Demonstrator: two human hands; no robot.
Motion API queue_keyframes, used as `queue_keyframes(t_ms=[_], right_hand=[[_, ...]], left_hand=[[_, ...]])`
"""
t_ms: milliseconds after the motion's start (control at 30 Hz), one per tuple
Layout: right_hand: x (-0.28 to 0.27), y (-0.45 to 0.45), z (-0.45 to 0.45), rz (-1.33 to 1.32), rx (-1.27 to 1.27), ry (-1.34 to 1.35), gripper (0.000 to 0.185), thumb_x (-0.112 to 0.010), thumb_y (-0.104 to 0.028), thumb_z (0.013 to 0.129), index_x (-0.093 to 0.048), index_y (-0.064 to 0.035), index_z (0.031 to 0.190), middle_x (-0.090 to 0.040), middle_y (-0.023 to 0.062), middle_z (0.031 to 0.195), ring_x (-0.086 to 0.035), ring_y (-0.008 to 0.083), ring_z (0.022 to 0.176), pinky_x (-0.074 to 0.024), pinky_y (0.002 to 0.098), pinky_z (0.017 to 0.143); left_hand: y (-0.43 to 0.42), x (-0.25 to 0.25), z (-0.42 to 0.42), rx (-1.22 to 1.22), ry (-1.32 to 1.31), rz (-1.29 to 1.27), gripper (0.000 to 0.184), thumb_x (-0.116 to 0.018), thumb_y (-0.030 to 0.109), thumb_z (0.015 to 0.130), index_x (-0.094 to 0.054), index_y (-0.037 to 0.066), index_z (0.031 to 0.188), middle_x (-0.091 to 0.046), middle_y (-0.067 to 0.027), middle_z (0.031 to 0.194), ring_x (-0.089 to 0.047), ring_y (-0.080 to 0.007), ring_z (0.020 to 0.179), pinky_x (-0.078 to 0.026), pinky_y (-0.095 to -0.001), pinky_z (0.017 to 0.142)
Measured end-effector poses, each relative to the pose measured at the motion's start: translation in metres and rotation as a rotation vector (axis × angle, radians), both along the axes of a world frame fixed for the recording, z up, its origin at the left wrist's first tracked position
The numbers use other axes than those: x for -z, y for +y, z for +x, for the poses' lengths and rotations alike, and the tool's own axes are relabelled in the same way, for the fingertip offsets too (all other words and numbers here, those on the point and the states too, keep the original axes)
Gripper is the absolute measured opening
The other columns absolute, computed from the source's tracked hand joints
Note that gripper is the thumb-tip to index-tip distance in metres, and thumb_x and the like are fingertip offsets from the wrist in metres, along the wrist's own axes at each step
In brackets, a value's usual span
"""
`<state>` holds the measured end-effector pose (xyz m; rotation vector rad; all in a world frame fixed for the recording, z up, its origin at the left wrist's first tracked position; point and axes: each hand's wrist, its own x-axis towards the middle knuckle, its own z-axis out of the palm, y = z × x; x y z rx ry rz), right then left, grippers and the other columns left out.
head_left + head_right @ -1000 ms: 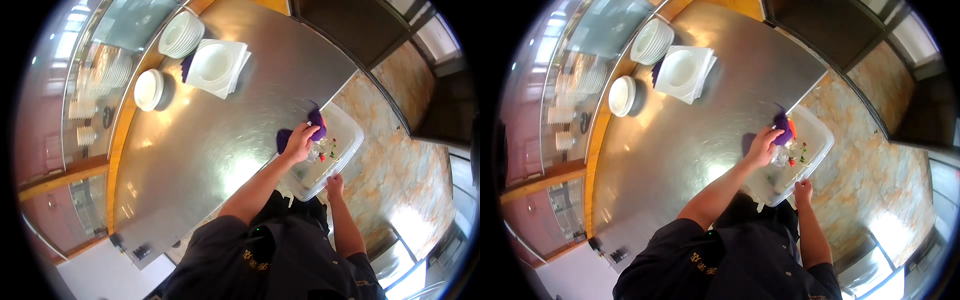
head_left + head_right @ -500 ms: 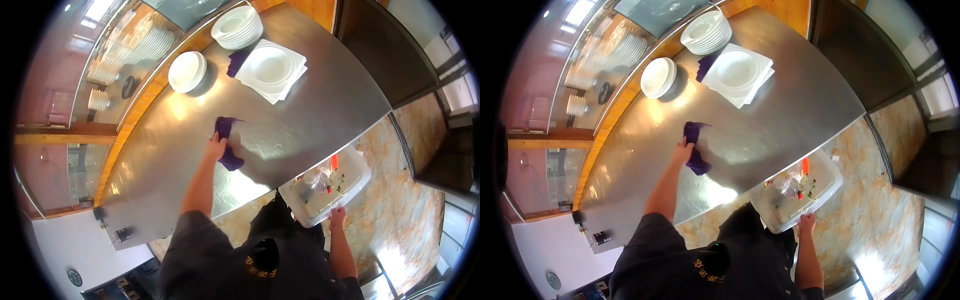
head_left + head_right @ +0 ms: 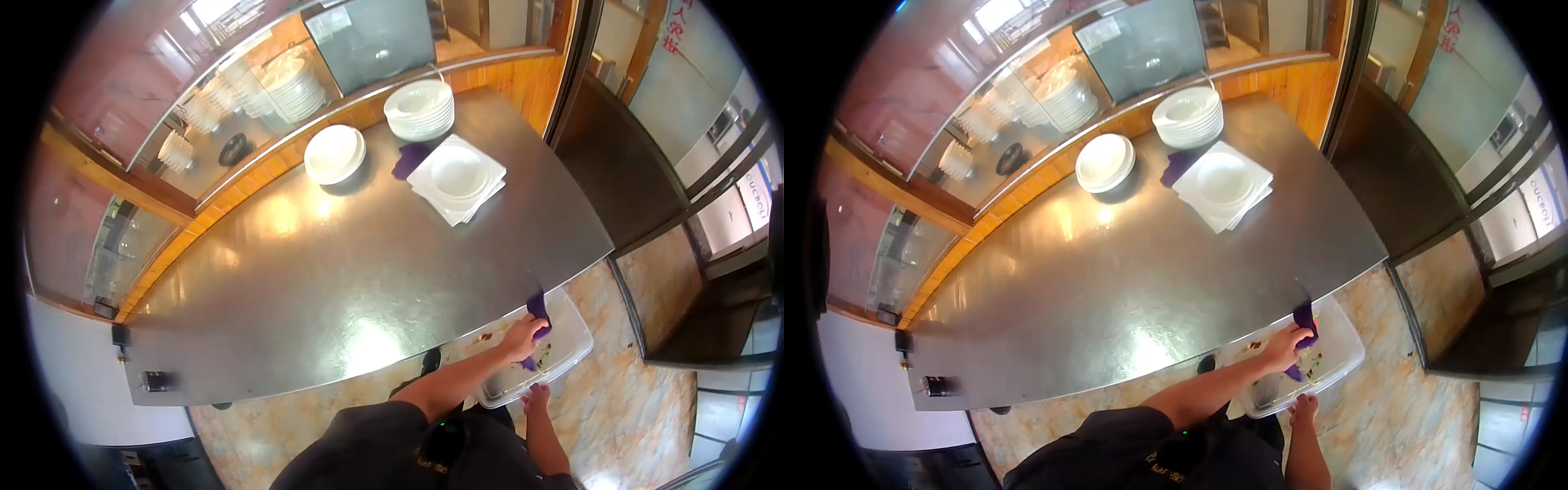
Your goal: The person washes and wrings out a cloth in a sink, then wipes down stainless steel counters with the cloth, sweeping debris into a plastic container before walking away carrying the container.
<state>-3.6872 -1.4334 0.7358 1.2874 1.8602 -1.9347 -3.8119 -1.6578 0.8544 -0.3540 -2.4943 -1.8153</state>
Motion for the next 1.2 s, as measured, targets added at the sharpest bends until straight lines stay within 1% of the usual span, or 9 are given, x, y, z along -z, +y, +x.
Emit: queue_keyframes(t_ms=[367,433,533,600,800,967,1067,1100,1200], right_hand=[[-0.070,0.203,0.006,-0.108,0.157,0.154,0.016,-0.061,-0.013,0.083,-0.055,-0.0112,0.098,-0.051,0.0037,0.082,-0.052,0.0183,0.065,-0.0491,0.0362,0.052],[-0.090,0.201,0.010,-0.133,0.175,0.200,0.016,-0.063,-0.013,0.083,-0.056,-0.0099,0.097,-0.052,0.0035,0.082,-0.054,0.0186,0.068,-0.0514,0.0378,0.055],[-0.116,0.176,0.023,-0.108,0.260,0.283,0.018,-0.064,-0.013,0.082,-0.057,-0.0094,0.099,-0.054,0.0032,0.084,-0.056,0.0183,0.071,-0.0534,0.0393,0.059],[-0.121,0.147,0.039,-0.117,0.315,0.367,0.021,-0.063,-0.012,0.083,-0.059,-0.0098,0.104,-0.055,0.0030,0.085,-0.057,0.0188,0.071,-0.0539,0.0386,0.059],[0.003,0.133,0.050,-0.090,0.311,0.549,0.026,-0.058,-0.009,0.086,-0.058,-0.0101,0.112,-0.056,0.0034,0.088,-0.058,0.0186,0.071,-0.0580,0.0403,0.062],[0.045,0.145,0.077,-0.062,0.303,0.633,0.026,-0.059,-0.009,0.086,-0.057,-0.0108,0.112,-0.061,0.0031,0.091,-0.065,0.0219,0.079,-0.0595,0.0425,0.067],[0.061,0.136,0.093,-0.023,0.365,0.618,0.026,-0.058,-0.009,0.086,-0.056,-0.0100,0.112,-0.061,0.0040,0.093,-0.066,0.0243,0.081,-0.0597,0.0446,0.068],[0.065,0.130,0.095,-0.010,0.397,0.613,0.026,-0.058,-0.009,0.086,-0.056,-0.0096,0.112,-0.060,0.0044,0.093,-0.066,0.0244,0.080,-0.0596,0.0451,0.068],[0.073,0.110,0.084,0.029,0.475,0.634,0.024,-0.058,-0.010,0.088,-0.055,-0.0085,0.112,-0.059,0.0054,0.095,-0.065,0.0249,0.079,-0.0596,0.0456,0.067]], left_hand=[[-0.005,-0.161,0.048,0.030,0.061,0.137,0.069,-0.058,-0.001,0.075,-0.045,0.007,0.142,-0.059,-0.0190,0.128,-0.056,-0.0315,0.123,-0.043,-0.0403,0.106],[-0.062,-0.143,0.060,-0.027,0.126,-0.056,0.070,-0.063,0.006,0.072,-0.047,0.005,0.140,-0.059,-0.0211,0.128,-0.059,-0.0351,0.118,-0.046,-0.0414,0.102],[-0.144,-0.116,0.123,-0.069,-0.024,-0.484,0.035,-0.070,0.008,0.071,-0.068,0.004,0.106,-0.069,-0.0190,0.094,-0.066,-0.0374,0.093,-0.053,-0.0443,0.082],[-0.193,-0.078,0.186,-0.011,-0.279,-0.535,0.035,-0.073,0.017,0.073,-0.066,0.002,0.103,-0.068,-0.0184,0.100,-0.067,-0.0380,0.088,-0.053,-0.0458,0.079],[-0.253,0.249,0.310,-0.122,-0.468,-0.604,0.034,-0.073,0.023,0.075,-0.067,0.002,0.101,-0.069,-0.0188,0.096,-0.068,-0.0369,0.088,-0.054,-0.0450,0.077],[-0.229,0.451,0.287,-0.180,-0.429,-0.486,0.034,-0.072,0.027,0.077,-0.067,0.002,0.099,-0.070,-0.0191,0.093,-0.068,-0.0359,0.088,-0.054,-0.0444,0.075],[-0.194,0.529,0.215,-0.094,-0.012,-0.310,0.035,-0.072,0.030,0.078,-0.068,0.002,0.098,-0.071,-0.0193,0.091,-0.069,-0.0353,0.088,-0.054,-0.0440,0.074],[-0.184,0.522,0.165,0.035,-0.601,-0.360,0.060,-0.078,0.022,0.076,-0.056,0.008,0.129,-0.064,-0.0223,0.116,-0.062,-0.0389,0.110,-0.049,-0.0471,0.092],[-0.130,0.495,0.031,-0.073,-0.600,-0.139,0.052,-0.077,0.032,0.078,-0.060,0.004,0.119,-0.067,-0.0233,0.106,-0.067,-0.0363,0.100,-0.055,-0.0443,0.081]])
